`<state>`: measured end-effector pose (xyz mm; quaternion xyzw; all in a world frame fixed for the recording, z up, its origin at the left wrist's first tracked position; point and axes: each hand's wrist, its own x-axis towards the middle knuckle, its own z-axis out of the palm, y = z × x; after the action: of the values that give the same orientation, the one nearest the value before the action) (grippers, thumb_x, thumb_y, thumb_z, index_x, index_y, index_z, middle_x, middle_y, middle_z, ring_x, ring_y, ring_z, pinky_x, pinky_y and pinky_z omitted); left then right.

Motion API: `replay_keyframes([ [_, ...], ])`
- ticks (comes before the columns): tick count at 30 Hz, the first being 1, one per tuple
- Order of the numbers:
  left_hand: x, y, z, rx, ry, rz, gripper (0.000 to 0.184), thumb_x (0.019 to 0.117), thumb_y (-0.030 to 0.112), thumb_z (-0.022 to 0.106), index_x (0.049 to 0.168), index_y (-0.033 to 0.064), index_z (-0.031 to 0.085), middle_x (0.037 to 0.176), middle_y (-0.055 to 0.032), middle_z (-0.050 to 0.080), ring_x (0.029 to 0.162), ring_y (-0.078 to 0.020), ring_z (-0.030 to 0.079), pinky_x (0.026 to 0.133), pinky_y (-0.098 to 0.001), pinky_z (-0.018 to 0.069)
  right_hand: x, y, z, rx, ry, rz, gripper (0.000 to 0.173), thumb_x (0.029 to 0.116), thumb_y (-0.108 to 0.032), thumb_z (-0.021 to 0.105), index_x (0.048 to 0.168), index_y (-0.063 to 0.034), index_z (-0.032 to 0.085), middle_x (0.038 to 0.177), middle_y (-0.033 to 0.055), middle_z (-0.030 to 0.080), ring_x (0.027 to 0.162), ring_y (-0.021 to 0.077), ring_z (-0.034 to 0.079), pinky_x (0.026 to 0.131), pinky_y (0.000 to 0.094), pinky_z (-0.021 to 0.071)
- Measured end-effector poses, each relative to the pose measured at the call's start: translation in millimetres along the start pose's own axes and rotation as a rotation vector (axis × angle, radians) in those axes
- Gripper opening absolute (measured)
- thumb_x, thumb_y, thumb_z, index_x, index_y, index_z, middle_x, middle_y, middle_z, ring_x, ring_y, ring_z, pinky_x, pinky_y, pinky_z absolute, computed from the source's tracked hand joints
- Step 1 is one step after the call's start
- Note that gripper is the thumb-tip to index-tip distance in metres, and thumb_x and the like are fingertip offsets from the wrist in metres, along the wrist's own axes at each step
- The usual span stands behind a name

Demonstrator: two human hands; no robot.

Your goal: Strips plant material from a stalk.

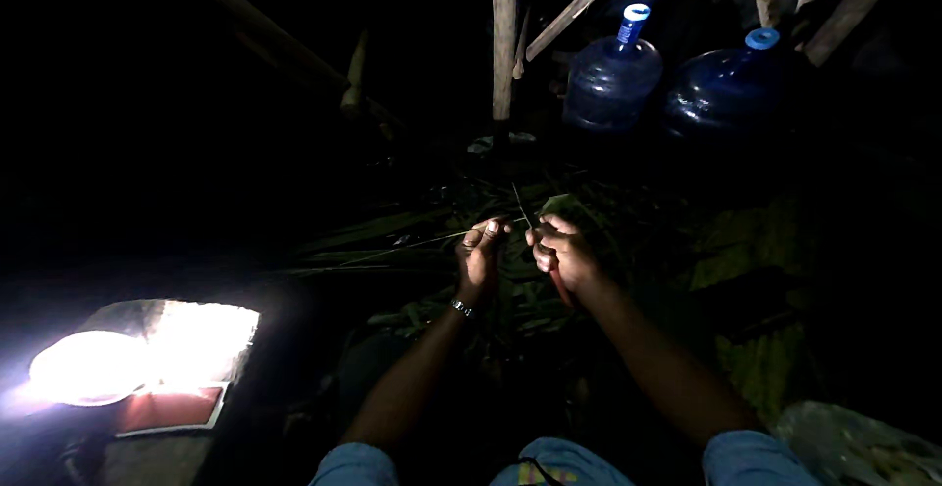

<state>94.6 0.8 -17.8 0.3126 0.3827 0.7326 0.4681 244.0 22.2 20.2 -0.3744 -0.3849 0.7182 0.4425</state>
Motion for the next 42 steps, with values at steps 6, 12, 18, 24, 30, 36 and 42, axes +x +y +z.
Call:
replay_keyframes([
  [6,17.0,13.8,-16.7,0.029,0.083,0.006,0.019,0.1058,0.010,0.050,0.109,0.0024,0.067,0.093,-0.0061,0.072,0.083,-0.0143,0.069,0.078,-0.0313,0.0588,16.1,-24.2,-43.4,0.028,0.334,-0.089,0.034,0.0996,0.009,0.038,0.128,-0.0029,0.053,0.080,0.0033,0.058,0.044,0.0033,0.041,0.039,0.0164,0.0362],
  [12,28.4,31.6,-30.7,0.052,0.108,0.049,0.020,0.1075,0.012,0.049,0.110,0.0064,0.068,0.095,-0.0021,0.074,0.083,-0.0093,0.070,0.076,-0.0259,0.0590,9.6,-40.3,-56.5,-0.075,0.285,-0.031,0.037,0.1027,0.005,0.035,0.133,-0.0065,0.051,0.081,0.0036,0.057,0.045,0.0043,0.040,0.040,0.0179,0.0365],
  [18,13.9,8.4,-11.7,0.082,0.043,0.047,0.017,0.1040,0.006,0.055,0.110,-0.0005,0.070,0.099,-0.0072,0.075,0.087,-0.0150,0.071,0.082,-0.0328,0.0603,-4.2,-19.5,-18.7,-0.089,-0.085,0.014,0.037,0.1072,-0.005,0.035,0.143,-0.0069,0.044,0.077,0.0023,0.056,0.047,0.0034,0.043,0.043,0.0172,0.0387],
  [24,7.1,-4.2,-8.7,0.131,-0.143,0.263,0.018,0.0989,0.003,0.059,0.101,0.0020,0.076,0.104,-0.0056,0.076,0.095,-0.0149,0.071,0.088,-0.0349,0.0596,-7.6,-7.3,0.9,-0.093,-0.144,0.051,0.037,0.1063,-0.003,0.040,0.143,-0.0062,0.040,0.081,0.0048,0.058,0.047,0.0050,0.045,0.044,0.0181,0.0412],
  [30,2.1,-7.0,-3.8,0.156,-0.179,0.291,0.018,0.0978,0.000,0.059,0.102,0.0011,0.077,0.102,-0.0057,0.076,0.092,-0.0149,0.072,0.088,-0.0340,0.0595,-3.1,-13.3,-1.7,0.063,0.018,0.051,0.031,0.1004,0.008,0.037,0.126,-0.0035,0.051,0.078,0.0059,0.059,0.042,0.0029,0.040,0.038,0.0163,0.0360],
  [36,14.1,6.6,-18.2,0.139,-0.063,0.254,0.018,0.1014,0.007,0.058,0.106,0.0040,0.075,0.101,-0.0043,0.076,0.088,-0.0142,0.072,0.080,-0.0334,0.0613,14.4,-20.7,-39.6,0.040,0.332,-0.010,0.035,0.0985,0.009,0.038,0.128,-0.0029,0.052,0.083,0.0036,0.058,0.046,0.0032,0.040,0.040,0.0165,0.0357],
  [42,22.9,33.5,-25.3,0.112,0.007,0.228,0.016,0.1032,0.009,0.058,0.104,0.0056,0.073,0.097,-0.0035,0.076,0.086,-0.0121,0.072,0.080,-0.0301,0.0604,14.4,-40.2,-65.8,0.052,0.454,-0.087,0.026,0.1072,-0.003,0.042,0.131,-0.0093,0.051,0.085,0.0033,0.059,0.045,0.0044,0.040,0.039,0.0175,0.0368],
])
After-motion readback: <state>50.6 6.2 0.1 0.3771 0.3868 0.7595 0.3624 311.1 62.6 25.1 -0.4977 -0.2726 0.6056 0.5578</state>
